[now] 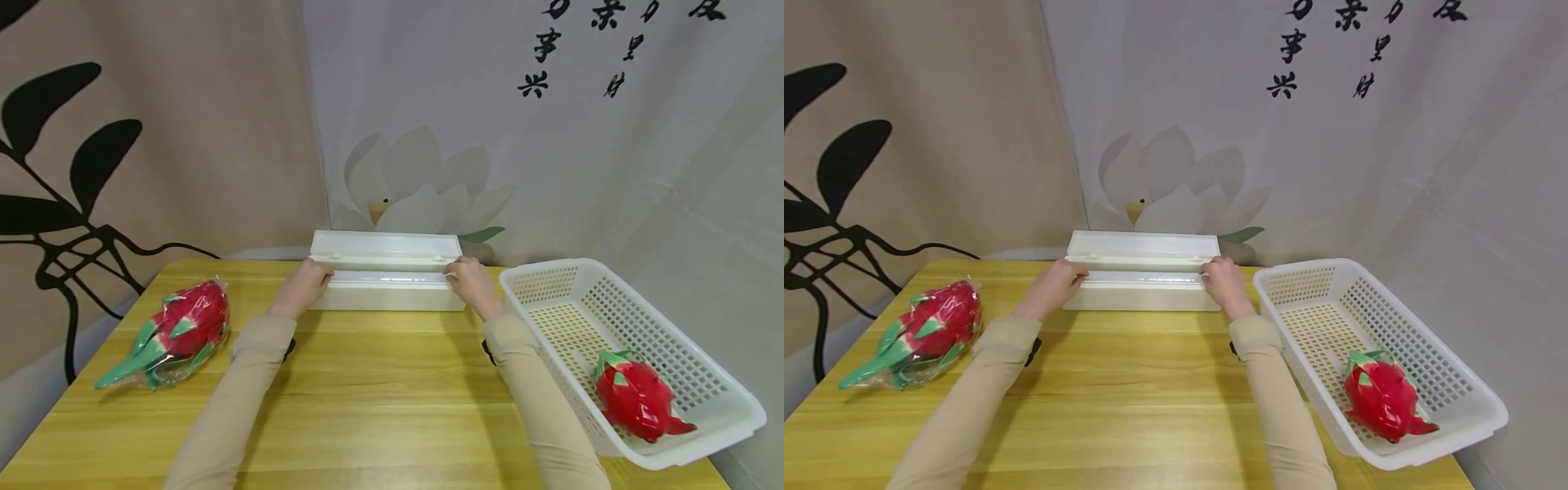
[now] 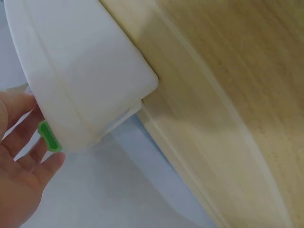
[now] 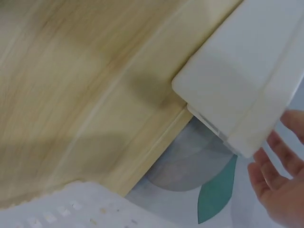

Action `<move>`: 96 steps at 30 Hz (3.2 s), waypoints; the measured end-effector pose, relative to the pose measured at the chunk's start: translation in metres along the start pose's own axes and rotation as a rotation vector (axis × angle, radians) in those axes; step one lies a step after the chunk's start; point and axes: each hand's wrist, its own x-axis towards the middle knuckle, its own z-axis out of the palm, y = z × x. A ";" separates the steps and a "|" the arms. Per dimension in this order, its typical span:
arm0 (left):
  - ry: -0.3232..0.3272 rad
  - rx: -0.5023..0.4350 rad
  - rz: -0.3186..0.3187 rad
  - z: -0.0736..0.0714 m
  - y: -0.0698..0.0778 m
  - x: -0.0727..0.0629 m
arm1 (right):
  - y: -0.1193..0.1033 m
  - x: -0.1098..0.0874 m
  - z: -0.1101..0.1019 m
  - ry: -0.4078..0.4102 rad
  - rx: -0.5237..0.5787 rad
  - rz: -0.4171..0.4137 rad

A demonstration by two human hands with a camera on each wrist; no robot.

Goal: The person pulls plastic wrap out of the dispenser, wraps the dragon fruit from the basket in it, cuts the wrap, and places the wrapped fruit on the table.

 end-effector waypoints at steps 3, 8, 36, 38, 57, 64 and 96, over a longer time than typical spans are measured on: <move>-0.024 0.004 -0.005 0.000 0.000 0.003 | -0.001 0.002 0.002 0.006 0.003 0.011; -0.056 0.017 -0.026 0.000 0.000 0.006 | 0.000 0.004 0.003 0.007 0.065 0.074; -0.094 -0.152 -0.106 0.004 -0.014 0.019 | -0.001 0.013 0.014 0.023 0.339 0.227; -0.088 -0.118 -0.093 0.005 -0.016 0.018 | -0.002 0.013 0.016 0.024 0.311 0.209; 0.059 -0.338 -0.220 0.010 -0.027 0.012 | 0.006 0.013 0.013 0.149 0.434 0.266; 0.119 -0.469 -0.286 0.010 -0.023 0.013 | 0.008 0.013 0.008 0.174 0.479 0.280; 0.251 -0.746 -0.314 -0.002 -0.012 0.023 | 0.011 0.016 -0.005 0.199 0.823 0.243</move>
